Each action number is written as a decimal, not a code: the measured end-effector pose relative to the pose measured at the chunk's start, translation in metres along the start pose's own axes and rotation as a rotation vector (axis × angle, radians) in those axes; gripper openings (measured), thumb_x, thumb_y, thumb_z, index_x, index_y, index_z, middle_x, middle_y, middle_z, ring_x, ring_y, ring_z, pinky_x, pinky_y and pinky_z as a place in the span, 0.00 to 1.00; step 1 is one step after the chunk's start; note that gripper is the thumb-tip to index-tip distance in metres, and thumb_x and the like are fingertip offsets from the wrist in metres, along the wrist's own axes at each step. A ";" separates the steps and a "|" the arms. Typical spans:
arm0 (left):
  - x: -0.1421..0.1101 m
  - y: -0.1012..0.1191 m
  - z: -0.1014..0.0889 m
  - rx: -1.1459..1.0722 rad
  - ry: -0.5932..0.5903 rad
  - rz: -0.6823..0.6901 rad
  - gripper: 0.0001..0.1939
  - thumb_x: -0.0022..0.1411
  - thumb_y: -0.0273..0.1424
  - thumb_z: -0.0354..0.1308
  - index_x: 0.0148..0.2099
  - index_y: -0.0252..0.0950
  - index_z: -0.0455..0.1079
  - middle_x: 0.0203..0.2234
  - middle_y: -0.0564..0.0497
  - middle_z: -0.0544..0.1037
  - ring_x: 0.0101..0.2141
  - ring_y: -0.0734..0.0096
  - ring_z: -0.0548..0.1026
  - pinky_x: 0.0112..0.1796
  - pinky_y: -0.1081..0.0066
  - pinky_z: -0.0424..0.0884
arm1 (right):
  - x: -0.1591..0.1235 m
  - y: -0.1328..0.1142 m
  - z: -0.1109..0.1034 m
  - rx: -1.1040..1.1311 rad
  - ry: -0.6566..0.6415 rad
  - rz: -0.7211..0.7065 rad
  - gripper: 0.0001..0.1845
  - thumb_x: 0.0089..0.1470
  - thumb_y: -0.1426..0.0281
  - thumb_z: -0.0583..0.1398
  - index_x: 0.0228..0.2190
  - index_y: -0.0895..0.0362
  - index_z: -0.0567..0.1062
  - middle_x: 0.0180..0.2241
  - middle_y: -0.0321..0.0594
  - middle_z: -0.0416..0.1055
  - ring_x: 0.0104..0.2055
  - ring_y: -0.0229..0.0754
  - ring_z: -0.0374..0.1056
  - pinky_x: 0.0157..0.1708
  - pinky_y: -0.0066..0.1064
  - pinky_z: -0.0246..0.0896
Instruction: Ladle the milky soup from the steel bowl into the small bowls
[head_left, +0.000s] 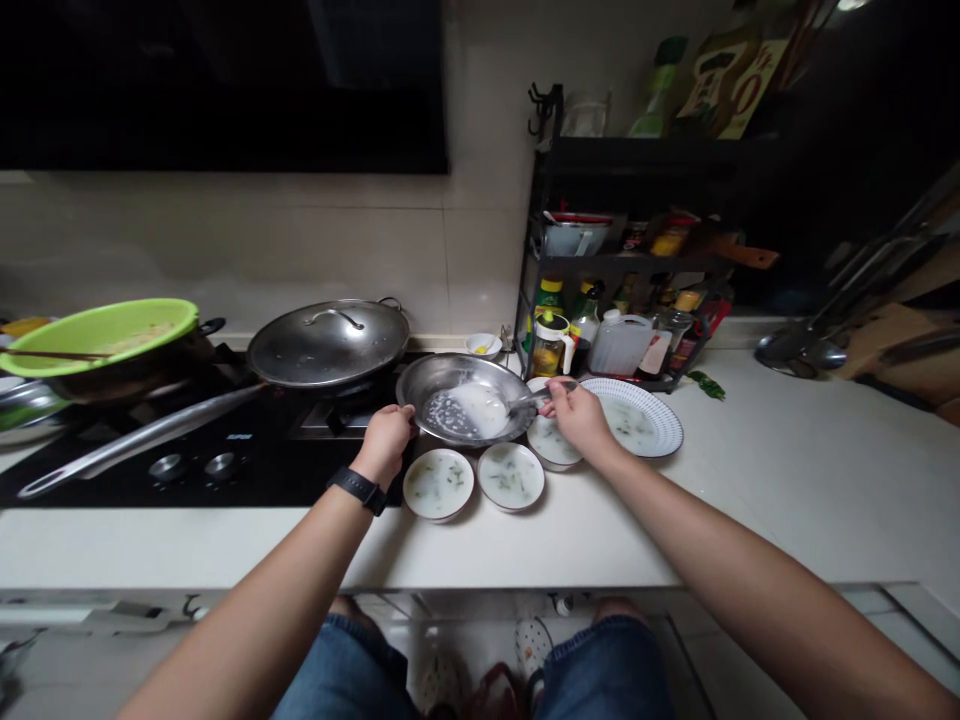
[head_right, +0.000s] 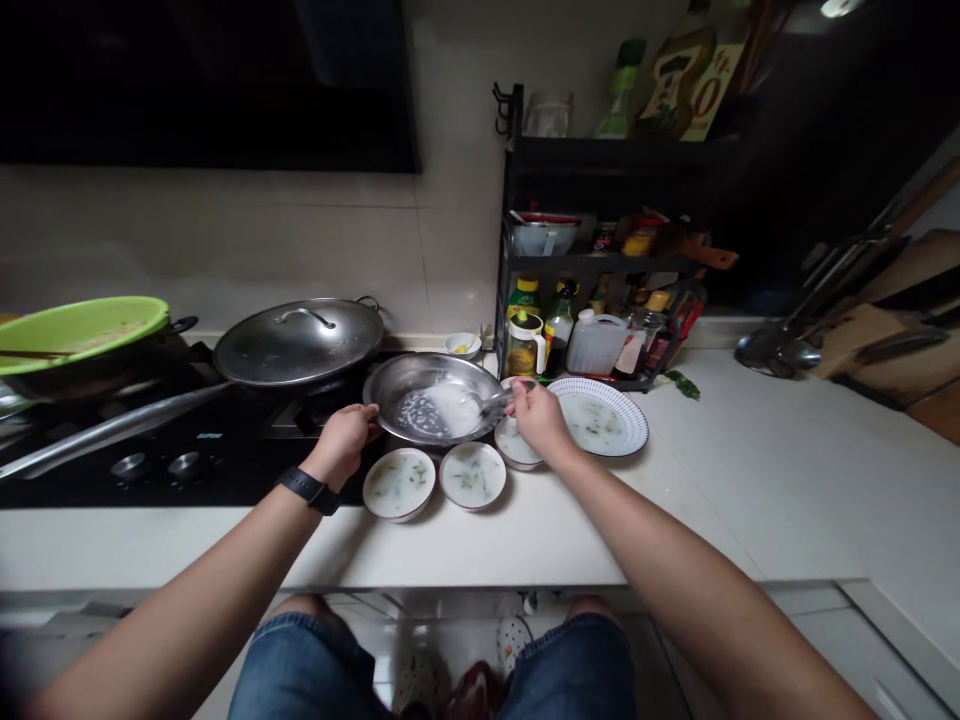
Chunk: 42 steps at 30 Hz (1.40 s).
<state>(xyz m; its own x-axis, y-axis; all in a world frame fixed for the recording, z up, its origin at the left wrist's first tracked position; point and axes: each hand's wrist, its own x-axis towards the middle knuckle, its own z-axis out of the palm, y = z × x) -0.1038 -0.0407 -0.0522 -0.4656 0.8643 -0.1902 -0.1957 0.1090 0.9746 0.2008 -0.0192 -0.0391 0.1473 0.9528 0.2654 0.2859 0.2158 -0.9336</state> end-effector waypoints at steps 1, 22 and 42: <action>0.000 0.000 0.000 0.009 -0.014 -0.007 0.13 0.53 0.29 0.67 0.26 0.37 0.65 0.19 0.56 0.69 0.21 0.73 0.69 0.29 0.71 0.69 | 0.003 0.002 0.001 0.030 0.028 0.051 0.07 0.66 0.63 0.60 0.35 0.51 0.75 0.21 0.37 0.76 0.26 0.47 0.78 0.31 0.37 0.77; -0.007 0.006 -0.005 0.054 -0.031 -0.090 0.08 0.54 0.27 0.65 0.28 0.37 0.67 0.19 0.55 0.70 0.22 0.69 0.72 0.30 0.67 0.75 | -0.010 -0.051 -0.138 0.213 0.392 0.285 0.13 0.69 0.78 0.54 0.33 0.60 0.73 0.19 0.43 0.75 0.19 0.39 0.75 0.22 0.25 0.74; -0.012 0.013 -0.002 0.029 -0.017 -0.108 0.07 0.57 0.23 0.62 0.29 0.37 0.68 0.20 0.53 0.73 0.21 0.69 0.73 0.30 0.65 0.76 | -0.053 -0.033 -0.133 -0.490 0.000 -0.570 0.15 0.66 0.58 0.58 0.44 0.50 0.82 0.37 0.45 0.83 0.42 0.50 0.80 0.51 0.44 0.75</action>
<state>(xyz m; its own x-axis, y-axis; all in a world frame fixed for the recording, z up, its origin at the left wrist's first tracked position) -0.1027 -0.0505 -0.0374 -0.4285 0.8550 -0.2922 -0.2186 0.2157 0.9517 0.3094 -0.1055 0.0092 -0.1501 0.7219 0.6755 0.7064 0.5563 -0.4376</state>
